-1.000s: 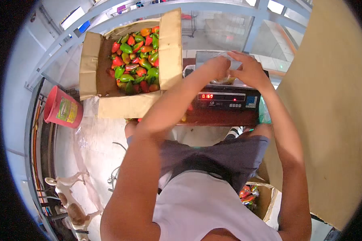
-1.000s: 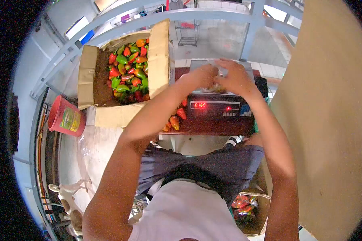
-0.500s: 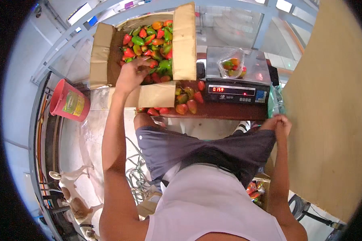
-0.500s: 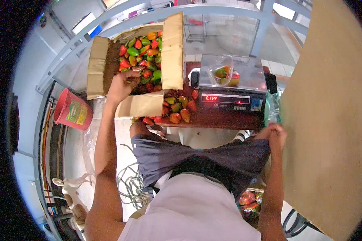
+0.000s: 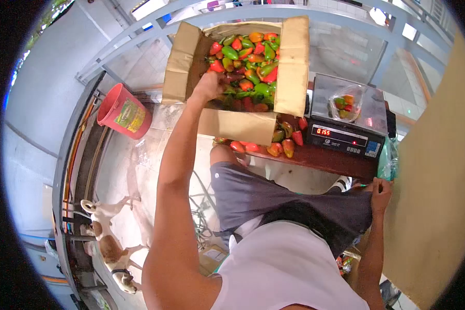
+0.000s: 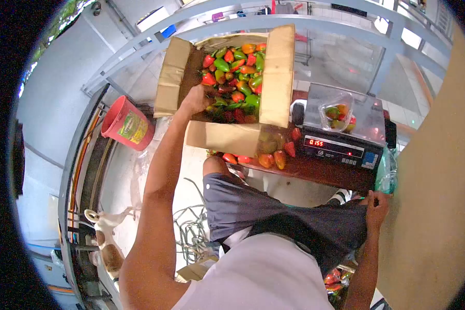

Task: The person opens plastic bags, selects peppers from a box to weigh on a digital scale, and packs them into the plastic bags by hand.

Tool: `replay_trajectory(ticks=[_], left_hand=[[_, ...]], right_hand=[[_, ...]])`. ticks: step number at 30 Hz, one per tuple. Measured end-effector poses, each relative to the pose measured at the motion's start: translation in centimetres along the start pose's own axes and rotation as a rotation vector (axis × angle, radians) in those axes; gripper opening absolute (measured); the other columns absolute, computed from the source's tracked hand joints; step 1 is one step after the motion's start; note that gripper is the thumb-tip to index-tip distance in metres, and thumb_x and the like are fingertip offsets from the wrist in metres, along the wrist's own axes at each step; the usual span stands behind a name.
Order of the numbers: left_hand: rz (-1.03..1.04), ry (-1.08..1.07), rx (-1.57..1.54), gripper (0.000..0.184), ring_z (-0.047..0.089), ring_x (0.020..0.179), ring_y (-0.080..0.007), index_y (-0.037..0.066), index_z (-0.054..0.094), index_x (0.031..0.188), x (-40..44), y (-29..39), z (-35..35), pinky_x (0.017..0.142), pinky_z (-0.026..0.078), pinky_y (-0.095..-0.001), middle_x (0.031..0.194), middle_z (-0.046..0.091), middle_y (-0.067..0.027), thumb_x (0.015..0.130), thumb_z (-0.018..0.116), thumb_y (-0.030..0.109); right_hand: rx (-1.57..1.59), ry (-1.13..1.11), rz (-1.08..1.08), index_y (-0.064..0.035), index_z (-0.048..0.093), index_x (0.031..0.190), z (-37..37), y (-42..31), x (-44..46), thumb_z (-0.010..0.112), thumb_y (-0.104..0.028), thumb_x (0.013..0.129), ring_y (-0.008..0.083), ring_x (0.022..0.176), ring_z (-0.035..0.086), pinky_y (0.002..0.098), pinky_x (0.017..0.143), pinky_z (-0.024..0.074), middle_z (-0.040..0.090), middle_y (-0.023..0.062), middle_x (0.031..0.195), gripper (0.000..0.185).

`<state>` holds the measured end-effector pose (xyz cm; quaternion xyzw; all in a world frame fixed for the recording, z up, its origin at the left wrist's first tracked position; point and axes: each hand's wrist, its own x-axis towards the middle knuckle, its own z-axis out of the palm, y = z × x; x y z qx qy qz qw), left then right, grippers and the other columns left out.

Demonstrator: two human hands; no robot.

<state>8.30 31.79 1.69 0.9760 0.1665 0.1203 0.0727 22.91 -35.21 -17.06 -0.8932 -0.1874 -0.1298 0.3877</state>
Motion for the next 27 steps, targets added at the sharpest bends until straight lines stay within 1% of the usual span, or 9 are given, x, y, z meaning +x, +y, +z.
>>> replay_trajectory(ticks=[2, 5, 9, 14, 15, 17, 20, 24, 27], left_hand=[[-0.018, -0.087, 0.056, 0.022, 0.071, 0.093, -0.0343, 0.008, 0.074, 0.099, 1.7, -1.5, 1.7, 0.084, 0.056, -0.0425, 0.098, 0.072, -0.0187, 0.079, 0.067, 0.015], [-0.088, -0.278, 0.585, 0.024, 0.071, 0.098, -0.0321, 0.009, 0.074, 0.100, 2.8, -1.4, 4.1, 0.085, 0.057, -0.0416, 0.106, 0.072, -0.0162, 0.081, 0.067, 0.020], [-0.296, -0.275, 0.309, 0.035, 0.069, 0.104, -0.0320, 0.010, 0.073, 0.107, 0.4, 2.8, 3.4, 0.088, 0.056, -0.0405, 0.114, 0.071, -0.0149, 0.078, 0.070, 0.029], [-0.015, -0.336, 0.340, 0.050, 0.069, 0.105, -0.0310, 0.010, 0.068, 0.122, 4.0, -3.7, 4.7, 0.088, 0.055, -0.0418, 0.117, 0.071, -0.0134, 0.076, 0.076, 0.029], [-0.267, 0.026, -0.231, 0.040, 0.070, 0.103, -0.0286, 0.010, 0.070, 0.115, 2.3, 1.4, 0.6, 0.086, 0.054, -0.0414, 0.108, 0.073, -0.0153, 0.077, 0.074, 0.022], [-0.465, 0.139, -1.178, 0.030, 0.069, 0.104, -0.0292, 0.006, 0.072, 0.106, 1.9, 5.7, 0.3, 0.088, 0.054, -0.0391, 0.102, 0.072, -0.0193, 0.078, 0.071, 0.018], [-0.092, -0.240, 0.226, 0.028, 0.069, 0.107, -0.0310, 0.004, 0.067, 0.109, 5.0, -0.4, 7.7, 0.091, 0.055, -0.0412, 0.115, 0.069, -0.0196, 0.085, 0.064, 0.018], [-0.197, -0.217, 0.379, 0.024, 0.069, 0.105, -0.0321, 0.006, 0.071, 0.096, 5.9, 0.8, 11.8, 0.091, 0.055, -0.0426, 0.116, 0.069, -0.0193, 0.091, 0.052, 0.019], [-0.230, -0.326, 0.258, 0.030, 0.068, 0.105, -0.0361, 0.010, 0.075, 0.101, 6.0, 0.3, 11.4, 0.092, 0.055, -0.0438, 0.114, 0.070, -0.0188, 0.093, 0.047, 0.018]], right_hand=[[-0.014, -0.018, 0.045, 0.0000, 0.062, 0.082, 0.1, 0.7, 0.0, 0.069, -0.021, 0.094, 0.0212, 0.074, 0.061, 0.0359, 0.074, 0.0487, 0.064, 0.0082, 0.078, 0.025], [0.062, 0.003, 0.119, -0.0008, 0.062, 0.081, 0.0, 0.1, -0.3, 0.071, -0.019, 0.092, 0.0207, 0.072, 0.060, 0.0350, 0.072, 0.0487, 0.063, 0.0080, 0.075, 0.023], [0.059, 0.005, 0.160, -0.0014, 0.063, 0.081, -0.1, -0.2, -0.3, 0.072, -0.017, 0.091, 0.0195, 0.072, 0.060, 0.0337, 0.071, 0.0486, 0.063, 0.0083, 0.075, 0.020], [0.020, 0.068, 0.017, 0.0002, 0.062, 0.084, 0.0, 0.1, -0.5, 0.070, -0.020, 0.093, 0.0161, 0.072, 0.055, 0.0325, 0.070, 0.0471, 0.060, 0.0067, 0.075, 0.023], [0.037, 0.099, -0.026, 0.0009, 0.062, 0.085, 0.1, -0.3, -0.4, 0.069, -0.022, 0.095, 0.0145, 0.071, 0.053, 0.0318, 0.069, 0.0463, 0.060, 0.0061, 0.075, 0.025], [0.045, 0.038, 0.023, 0.0007, 0.063, 0.086, 0.0, -0.5, -0.2, 0.069, -0.022, 0.094, 0.0160, 0.072, 0.055, 0.0322, 0.071, 0.0470, 0.060, 0.0064, 0.075, 0.025], [-0.003, 0.005, 0.079, 0.0000, 0.061, 0.082, 0.6, 0.2, -0.2, 0.071, -0.020, 0.092, 0.0205, 0.072, 0.058, 0.0342, 0.073, 0.0488, 0.061, 0.0081, 0.076, 0.024], [0.048, 0.018, 0.132, -0.0001, 0.061, 0.080, -1.0, -4.1, 0.0, 0.071, -0.020, 0.092, 0.0223, 0.072, 0.060, 0.0349, 0.074, 0.0497, 0.062, 0.0092, 0.077, 0.026], [-0.032, 0.080, 0.069, -0.0001, 0.063, 0.081, 0.0, -0.6, -0.4, 0.070, -0.022, 0.092, 0.0227, 0.072, 0.061, 0.0349, 0.073, 0.0498, 0.063, 0.0096, 0.077, 0.026]])
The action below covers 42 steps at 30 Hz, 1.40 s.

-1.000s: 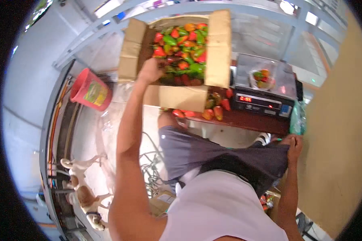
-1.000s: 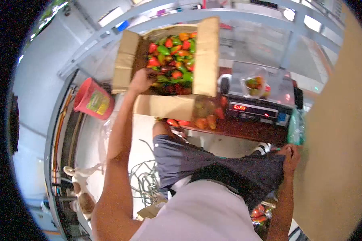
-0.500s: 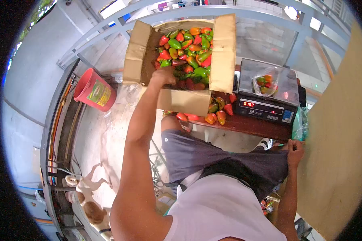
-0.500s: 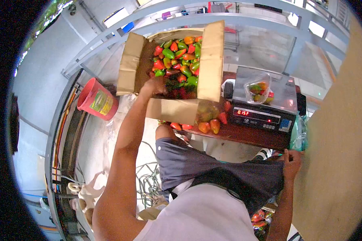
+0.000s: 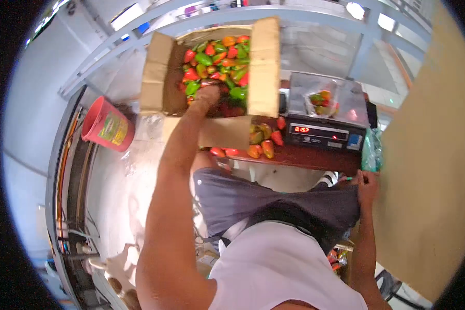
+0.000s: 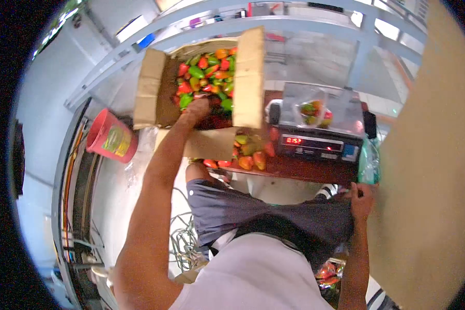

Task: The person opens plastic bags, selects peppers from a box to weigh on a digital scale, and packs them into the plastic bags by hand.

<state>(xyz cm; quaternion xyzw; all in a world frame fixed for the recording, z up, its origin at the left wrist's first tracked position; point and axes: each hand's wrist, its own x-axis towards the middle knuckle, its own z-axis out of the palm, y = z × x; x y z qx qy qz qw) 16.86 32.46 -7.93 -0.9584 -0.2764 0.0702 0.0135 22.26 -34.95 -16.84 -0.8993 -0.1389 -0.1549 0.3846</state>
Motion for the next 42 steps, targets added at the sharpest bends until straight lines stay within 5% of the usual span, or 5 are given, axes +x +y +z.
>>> replay_trajectory(ticks=[8, 18, 22, 30, 42], left_hand=[[0.054, 0.061, 0.331, 0.045, 0.068, 0.107, -0.0333, -0.001, 0.050, 0.135, 0.4, -1.7, 2.2, 0.090, 0.055, -0.0421, 0.119, 0.067, -0.0227, 0.098, 0.041, 0.023], [0.451, 0.534, -1.037, 0.026, 0.068, 0.081, -0.0215, -0.002, 0.067, 0.095, -12.8, 11.8, -12.7, 0.077, 0.054, -0.0332, 0.087, 0.070, -0.0161, 0.078, 0.079, 0.013], [0.764, 0.426, -0.363, 0.033, 0.069, 0.090, -0.0311, 0.002, 0.071, 0.099, -14.8, 23.6, -16.4, 0.079, 0.055, -0.0391, 0.095, 0.071, -0.0149, 0.073, 0.081, 0.018], [0.797, 0.387, -0.360, 0.033, 0.067, 0.094, -0.0417, 0.001, 0.072, 0.101, -4.5, 33.7, -9.6, 0.084, 0.053, -0.0492, 0.092, 0.068, -0.0270, 0.069, 0.074, 0.007], [0.850, 0.352, -0.105, 0.037, 0.065, 0.094, -0.0384, 0.012, 0.075, 0.102, -7.6, 30.0, -13.3, 0.084, 0.054, -0.0456, 0.103, 0.061, -0.0192, 0.069, 0.066, -0.004]], right_hand=[[0.093, -0.042, 0.010, -0.0003, 0.062, 0.078, -0.8, -0.6, 0.3, 0.073, -0.018, 0.089, 0.0209, 0.070, 0.058, 0.0355, 0.069, 0.0474, 0.062, 0.0088, 0.075, 0.023], [0.377, -0.065, 0.039, -0.0032, 0.073, 0.097, -1.6, -10.3, 4.5, 0.074, -0.017, 0.087, 0.0236, 0.093, 0.063, 0.0340, 0.085, 0.0489, 0.067, 0.0105, 0.102, 0.016], [0.165, 0.036, -0.559, -0.0088, 0.071, 0.119, 1.0, -19.0, 11.6, 0.073, -0.013, 0.087, 0.0282, 0.112, 0.060, 0.0348, 0.101, 0.0436, 0.063, 0.0188, 0.127, 0.032], [0.128, -0.171, -0.476, -0.0051, 0.065, 0.126, 5.3, -18.9, 20.4, 0.065, 0.000, 0.077, 0.0307, 0.077, 0.068, 0.0371, 0.076, 0.0535, 0.066, 0.0175, 0.122, 0.049], [0.022, -0.337, -0.466, -0.0037, 0.061, 0.131, 3.9, -18.8, 20.7, 0.076, -0.020, 0.080, 0.0315, 0.097, 0.068, 0.0372, 0.084, 0.0532, 0.064, 0.0217, 0.124, 0.056]])
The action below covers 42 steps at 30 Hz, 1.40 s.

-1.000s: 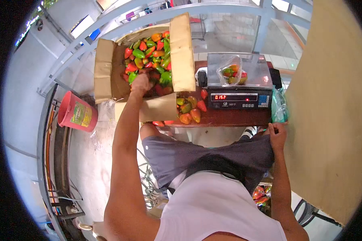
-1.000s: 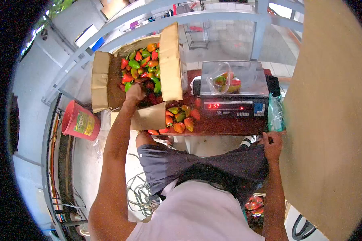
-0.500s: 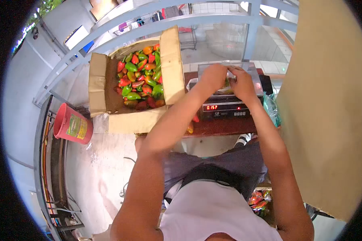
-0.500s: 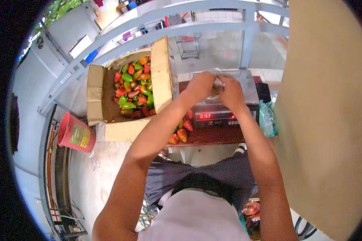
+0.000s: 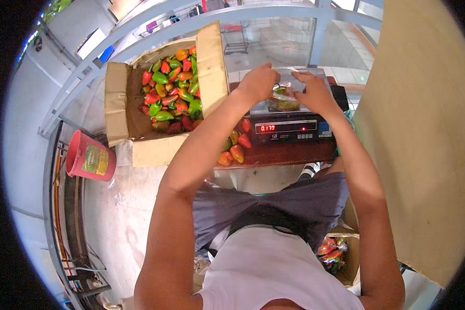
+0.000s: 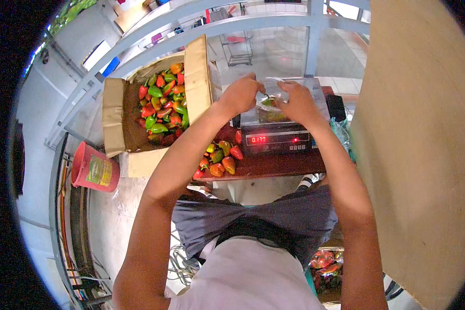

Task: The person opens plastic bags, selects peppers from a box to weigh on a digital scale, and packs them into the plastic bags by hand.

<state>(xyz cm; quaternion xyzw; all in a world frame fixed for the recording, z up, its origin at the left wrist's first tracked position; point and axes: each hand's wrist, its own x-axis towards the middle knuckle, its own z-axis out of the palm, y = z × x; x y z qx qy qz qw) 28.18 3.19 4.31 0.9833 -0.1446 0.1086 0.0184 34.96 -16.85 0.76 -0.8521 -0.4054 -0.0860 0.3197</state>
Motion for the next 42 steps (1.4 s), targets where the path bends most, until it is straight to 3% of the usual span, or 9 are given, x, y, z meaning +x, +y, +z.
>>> replay_trajectory(ticks=[9, 15, 18, 23, 28, 32, 34, 37, 42], left_hand=[[-0.059, 0.074, 0.146, 0.029, 0.055, 0.119, -0.0414, 0.015, 0.073, 0.106, -0.9, 0.4, 1.5, 0.087, 0.058, -0.0457, 0.151, 0.032, -0.0199, 0.077, 0.074, 0.012], [-0.194, -0.177, 0.114, 0.015, 0.065, 0.096, -0.0410, 0.008, 0.071, 0.098, 0.4, -2.1, 1.6, 0.085, 0.056, -0.0456, 0.112, 0.066, -0.0226, 0.086, 0.063, 0.013], [-0.048, 0.242, -0.068, 0.018, 0.066, 0.084, -0.0407, 0.005, 0.069, 0.089, -1.6, -3.1, -4.1, 0.078, 0.054, -0.0477, 0.089, 0.068, -0.0213, 0.090, 0.060, 0.020], [0.021, 0.160, -0.231, 0.020, 0.065, 0.082, -0.0383, 0.002, 0.070, 0.089, -5.2, -2.1, -10.5, 0.074, 0.052, -0.0454, 0.088, 0.068, -0.0187, 0.091, 0.061, 0.020], [0.106, 0.130, -0.446, 0.012, 0.066, 0.079, -0.0318, 0.000, 0.070, 0.092, -10.7, 0.0, -11.0, 0.073, 0.052, -0.0394, 0.087, 0.069, -0.0168, 0.089, 0.063, 0.009], [0.143, 0.136, -0.594, 0.014, 0.067, 0.074, -0.0306, -0.002, 0.070, 0.090, -14.4, 2.1, -13.5, 0.070, 0.052, -0.0392, 0.081, 0.069, -0.0159, 0.087, 0.066, 0.011], [-0.061, 0.197, -0.756, 0.015, 0.067, 0.077, -0.0246, -0.002, 0.069, 0.092, -17.4, 2.9, -16.0, 0.072, 0.052, -0.0367, 0.083, 0.068, -0.0117, 0.087, 0.070, 0.012], [-0.328, 0.458, -1.109, 0.017, 0.062, 0.086, -0.0113, 0.000, 0.070, 0.100, -22.4, 4.9, -14.2, 0.078, 0.049, -0.0281, 0.092, 0.067, -0.0046, 0.088, 0.074, 0.010], [-0.192, 0.053, -1.293, 0.022, 0.063, 0.088, -0.0107, 0.001, 0.071, 0.107, -25.2, 10.0, -11.9, 0.077, 0.050, -0.0284, 0.092, 0.070, -0.0047, 0.088, 0.076, 0.012]], right_hand=[[-0.121, -0.197, -0.154, -0.0178, 0.064, 0.130, -3.0, -1.6, -2.1, 0.081, -0.014, 0.072, 0.0304, 0.102, 0.067, 0.0409, 0.093, 0.0514, 0.052, 0.0185, 0.141, 0.061], [-0.435, -0.054, -0.172, -0.0081, 0.074, 0.089, -3.1, 0.4, -1.5, 0.071, -0.021, 0.084, 0.0310, 0.085, 0.066, 0.0408, 0.080, 0.0508, 0.070, 0.0088, 0.094, 0.014], [-0.135, 0.045, 0.021, -0.0019, 0.072, 0.086, -8.0, -2.5, -1.0, 0.072, -0.019, 0.085, 0.0314, 0.077, 0.065, 0.0390, 0.071, 0.0495, 0.069, 0.0123, 0.084, 0.017], [-0.051, 0.122, -0.167, 0.0006, 0.071, 0.082, -13.0, -5.8, -1.4, 0.073, -0.016, 0.085, 0.0315, 0.075, 0.066, 0.0406, 0.070, 0.0504, 0.068, 0.0151, 0.082, 0.017], [0.125, 0.055, -0.176, -0.0061, 0.066, 0.116, -11.0, -10.2, -5.5, 0.074, -0.014, 0.087, 0.0191, 0.107, 0.063, 0.0387, 0.082, 0.0497, 0.068, 0.0083, 0.116, 0.031], [0.112, 0.039, -0.401, -0.0061, 0.071, 0.105, -2.7, -11.7, -6.5, 0.071, -0.025, 0.089, 0.0297, 0.095, 0.067, 0.0408, 0.079, 0.0515, 0.070, 0.0119, 0.105, 0.025], [0.352, -0.452, -0.330, -0.0030, 0.071, 0.101, -3.3, -12.7, -6.1, 0.072, -0.022, 0.089, 0.0285, 0.087, 0.068, 0.0386, 0.076, 0.0514, 0.071, 0.0127, 0.099, 0.022], [0.508, -0.284, -0.437, -0.0014, 0.070, 0.090, -5.3, -17.6, -6.7, 0.072, -0.013, 0.088, 0.0278, 0.075, 0.066, 0.0345, 0.070, 0.0504, 0.069, 0.0120, 0.084, 0.012], [0.696, -0.386, -0.397, -0.0034, 0.069, 0.096, -7.7, -20.5, -8.5, 0.084, -0.018, 0.078, 0.0207, 0.081, 0.067, 0.0313, 0.075, 0.0516, 0.069, 0.0078, 0.090, 0.027]])
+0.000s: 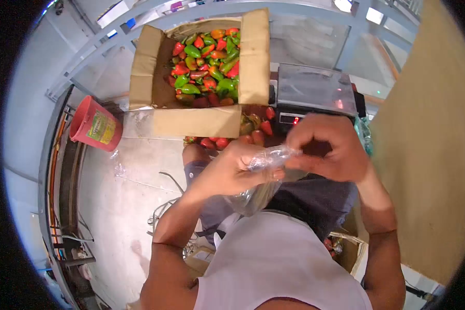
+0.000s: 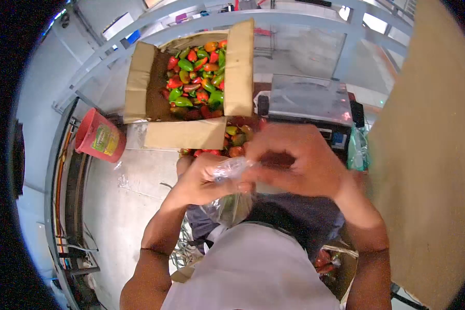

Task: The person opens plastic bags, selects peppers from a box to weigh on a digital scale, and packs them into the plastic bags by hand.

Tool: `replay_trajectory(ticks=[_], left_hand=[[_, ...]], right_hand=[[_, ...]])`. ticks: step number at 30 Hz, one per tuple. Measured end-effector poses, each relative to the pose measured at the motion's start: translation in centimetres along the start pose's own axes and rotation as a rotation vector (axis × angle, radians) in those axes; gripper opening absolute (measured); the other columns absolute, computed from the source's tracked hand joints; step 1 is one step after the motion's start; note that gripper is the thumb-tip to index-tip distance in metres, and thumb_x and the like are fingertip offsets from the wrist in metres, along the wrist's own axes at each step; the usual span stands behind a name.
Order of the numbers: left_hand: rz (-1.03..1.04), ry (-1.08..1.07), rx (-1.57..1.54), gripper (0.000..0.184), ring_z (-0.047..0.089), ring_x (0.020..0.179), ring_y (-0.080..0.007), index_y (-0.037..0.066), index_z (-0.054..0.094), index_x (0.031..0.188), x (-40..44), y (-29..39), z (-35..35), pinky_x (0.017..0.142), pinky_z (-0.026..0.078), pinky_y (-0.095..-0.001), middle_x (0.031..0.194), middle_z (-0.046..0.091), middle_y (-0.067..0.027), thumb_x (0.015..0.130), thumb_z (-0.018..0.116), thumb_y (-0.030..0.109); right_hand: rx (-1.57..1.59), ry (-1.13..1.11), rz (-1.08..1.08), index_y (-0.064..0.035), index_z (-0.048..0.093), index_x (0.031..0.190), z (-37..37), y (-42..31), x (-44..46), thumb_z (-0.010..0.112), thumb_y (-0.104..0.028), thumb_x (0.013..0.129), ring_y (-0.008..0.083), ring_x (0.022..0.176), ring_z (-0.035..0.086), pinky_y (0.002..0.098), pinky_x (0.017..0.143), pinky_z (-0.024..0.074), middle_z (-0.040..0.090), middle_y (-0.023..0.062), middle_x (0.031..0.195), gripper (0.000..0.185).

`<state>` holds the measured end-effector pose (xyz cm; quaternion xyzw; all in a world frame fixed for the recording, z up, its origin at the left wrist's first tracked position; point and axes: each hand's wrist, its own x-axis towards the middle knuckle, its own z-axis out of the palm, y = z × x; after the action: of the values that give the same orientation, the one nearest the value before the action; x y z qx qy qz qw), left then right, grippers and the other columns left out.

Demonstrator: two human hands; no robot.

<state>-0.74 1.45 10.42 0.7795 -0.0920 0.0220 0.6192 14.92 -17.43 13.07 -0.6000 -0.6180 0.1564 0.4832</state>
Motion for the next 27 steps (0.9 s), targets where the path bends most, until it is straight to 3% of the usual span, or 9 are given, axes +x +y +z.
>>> replay_trajectory(ticks=[1, 4, 5, 9, 12, 15, 19, 24, 27], left_hand=[[0.008, -0.036, -0.092, 0.022, 0.064, 0.088, -0.0111, 0.002, 0.072, 0.107, -0.1, -0.2, 0.4, 0.076, 0.051, -0.0294, 0.092, 0.071, -0.0047, 0.088, 0.076, 0.012], [0.236, -0.334, -0.164, 0.021, 0.066, 0.087, -0.0141, 0.003, 0.072, 0.108, 2.1, 1.0, 1.6, 0.074, 0.052, -0.0316, 0.093, 0.073, -0.0071, 0.088, 0.075, 0.012], [0.487, -0.327, -0.168, 0.019, 0.065, 0.077, -0.0191, 0.003, 0.072, 0.103, 3.6, 2.6, 2.3, 0.069, 0.050, -0.0328, 0.084, 0.069, -0.0094, 0.086, 0.076, 0.010], [0.570, -0.014, -0.010, 0.015, 0.054, 0.062, -0.0229, 0.002, 0.069, 0.086, 5.7, 3.2, 2.2, 0.058, 0.040, -0.0362, 0.069, 0.054, -0.0092, 0.078, 0.079, 0.009], [0.567, 0.307, 0.122, 0.019, 0.052, 0.059, -0.0227, 0.002, 0.065, 0.077, 6.8, 3.3, 1.4, 0.053, 0.037, -0.0344, 0.066, 0.054, -0.0073, 0.078, 0.078, 0.015], [0.620, 0.165, 0.043, 0.015, 0.053, 0.062, -0.0230, 0.002, 0.065, 0.082, 7.7, 3.9, 2.8, 0.056, 0.039, -0.0347, 0.069, 0.054, -0.0081, 0.075, 0.076, 0.009], [0.689, 0.276, 0.139, 0.013, 0.053, 0.060, -0.0204, 0.002, 0.068, 0.083, 8.7, 3.3, 3.8, 0.055, 0.038, -0.0310, 0.071, 0.057, -0.0062, 0.078, 0.077, 0.010], [0.272, 0.339, 0.110, 0.011, 0.055, 0.067, -0.0079, 0.003, 0.070, 0.078, 7.8, -1.0, 2.7, 0.059, 0.041, -0.0262, 0.071, 0.062, -0.0001, 0.089, 0.071, 0.005], [0.345, 0.555, 0.171, 0.014, 0.058, 0.078, -0.0110, 0.004, 0.068, 0.101, 7.1, 1.0, 2.1, 0.065, 0.043, -0.0253, 0.086, 0.061, -0.0033, 0.088, 0.071, 0.004]], right_hand=[[0.055, -0.034, 0.009, -0.0033, 0.065, 0.111, -0.5, -0.3, 0.3, 0.091, -0.028, 0.071, 0.0180, 0.099, 0.064, 0.0331, 0.087, 0.0502, 0.066, 0.0085, 0.111, 0.053], [0.298, -0.439, -0.074, -0.0031, 0.054, 0.129, 0.3, 1.8, 0.8, 0.092, -0.037, 0.068, 0.0240, 0.114, 0.056, 0.0378, 0.100, 0.0436, 0.057, 0.0126, 0.126, 0.079], [0.296, -0.624, -0.147, -0.0029, 0.048, 0.137, 0.7, 3.3, 0.8, 0.091, -0.041, 0.068, 0.0274, 0.120, 0.053, 0.0401, 0.104, 0.0405, 0.054, 0.0149, 0.131, 0.090], [0.288, -0.990, -0.200, -0.0016, 0.033, 0.151, 2.7, 4.4, -0.2, 0.088, -0.048, 0.070, 0.0336, 0.128, 0.049, 0.0431, 0.112, 0.0352, 0.048, 0.0202, 0.139, 0.108], [0.161, -0.826, 0.155, -0.0035, 0.031, 0.153, 0.3, 0.9, -2.8, 0.084, -0.048, 0.074, 0.0335, 0.130, 0.048, 0.0430, 0.112, 0.0355, 0.046, 0.0209, 0.144, 0.105], [0.100, -0.715, 0.149, -0.0079, 0.045, 0.147, -2.0, -0.7, -3.5, 0.080, -0.044, 0.082, 0.0285, 0.129, 0.051, 0.0396, 0.109, 0.0399, 0.047, 0.0161, 0.146, 0.082], [0.668, -0.782, 0.314, -0.0059, 0.064, 0.127, 2.9, 4.1, -6.9, 0.075, -0.033, 0.088, 0.0215, 0.118, 0.056, 0.0346, 0.101, 0.0436, 0.059, 0.0096, 0.127, 0.048], [0.819, -0.443, 0.365, -0.0042, 0.071, 0.114, 8.6, 2.5, -11.5, 0.066, -0.023, 0.096, 0.0158, 0.099, 0.058, 0.0312, 0.087, 0.0472, 0.062, 0.0034, 0.102, 0.027], [1.459, -1.242, -0.114, -0.0035, 0.063, 0.121, 12.8, 6.0, -9.1, 0.065, -0.023, 0.097, 0.0157, 0.102, 0.057, 0.0302, 0.087, 0.0461, 0.059, 0.0057, 0.106, 0.031]])
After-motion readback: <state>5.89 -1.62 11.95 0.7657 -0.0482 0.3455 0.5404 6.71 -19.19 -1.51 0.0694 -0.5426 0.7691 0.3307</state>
